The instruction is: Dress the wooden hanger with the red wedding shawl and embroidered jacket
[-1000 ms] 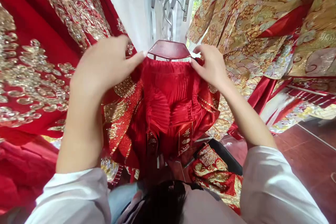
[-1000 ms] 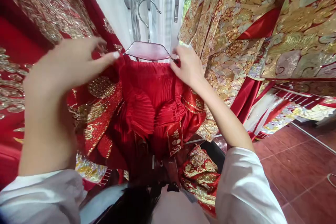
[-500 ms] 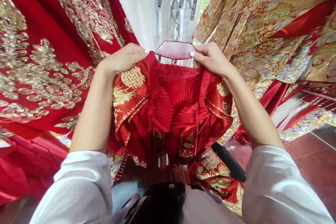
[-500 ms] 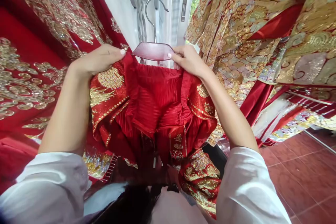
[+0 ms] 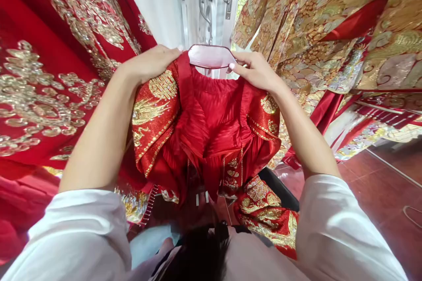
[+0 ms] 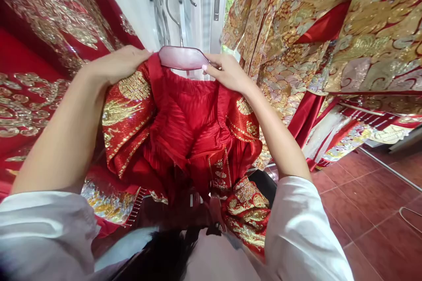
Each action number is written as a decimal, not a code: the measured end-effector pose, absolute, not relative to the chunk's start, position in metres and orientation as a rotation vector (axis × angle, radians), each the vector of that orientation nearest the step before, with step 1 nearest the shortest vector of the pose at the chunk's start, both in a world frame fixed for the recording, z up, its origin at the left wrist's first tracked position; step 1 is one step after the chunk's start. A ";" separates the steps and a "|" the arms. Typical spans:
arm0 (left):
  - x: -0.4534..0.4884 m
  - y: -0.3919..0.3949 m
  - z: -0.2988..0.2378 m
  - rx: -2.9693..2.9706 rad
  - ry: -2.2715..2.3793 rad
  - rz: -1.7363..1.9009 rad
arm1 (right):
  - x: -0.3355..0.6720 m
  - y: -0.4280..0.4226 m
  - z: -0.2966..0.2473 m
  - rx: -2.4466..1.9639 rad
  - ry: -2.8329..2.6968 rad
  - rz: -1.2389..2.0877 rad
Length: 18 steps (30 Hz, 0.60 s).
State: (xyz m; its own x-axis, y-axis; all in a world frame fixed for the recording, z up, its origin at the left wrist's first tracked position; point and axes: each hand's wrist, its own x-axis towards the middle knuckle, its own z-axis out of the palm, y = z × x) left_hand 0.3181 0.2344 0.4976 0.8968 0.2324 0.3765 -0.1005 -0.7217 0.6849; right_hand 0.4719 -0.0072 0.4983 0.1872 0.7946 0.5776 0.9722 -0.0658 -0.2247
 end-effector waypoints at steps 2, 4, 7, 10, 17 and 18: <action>0.311 0.235 0.493 2.389 0.124 0.590 | 0.472 -0.018 0.493 -1.926 -1.595 -0.508; 0.303 0.239 0.484 2.459 0.113 0.727 | 0.473 -0.032 0.485 -1.965 -1.503 -0.605; 0.291 0.243 0.472 2.660 0.065 0.978 | 0.472 -0.052 0.472 -1.998 -1.439 -0.673; 0.285 0.245 0.467 2.737 0.035 1.041 | 0.474 -0.060 0.467 -1.992 -1.449 -0.682; 0.292 0.262 0.469 2.204 0.150 0.389 | 0.510 -0.045 0.488 -1.854 -1.518 -0.102; 0.293 0.262 0.470 2.181 0.144 0.380 | 0.513 -0.044 0.490 -1.834 -1.521 -0.024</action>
State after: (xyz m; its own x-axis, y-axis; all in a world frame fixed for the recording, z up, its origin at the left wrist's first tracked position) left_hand 0.2927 0.2619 0.4700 0.9462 0.2388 0.2185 -0.0346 -0.5965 0.8019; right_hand 0.5131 -0.0442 0.4898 0.2970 0.8409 0.4523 0.8546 -0.0228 -0.5187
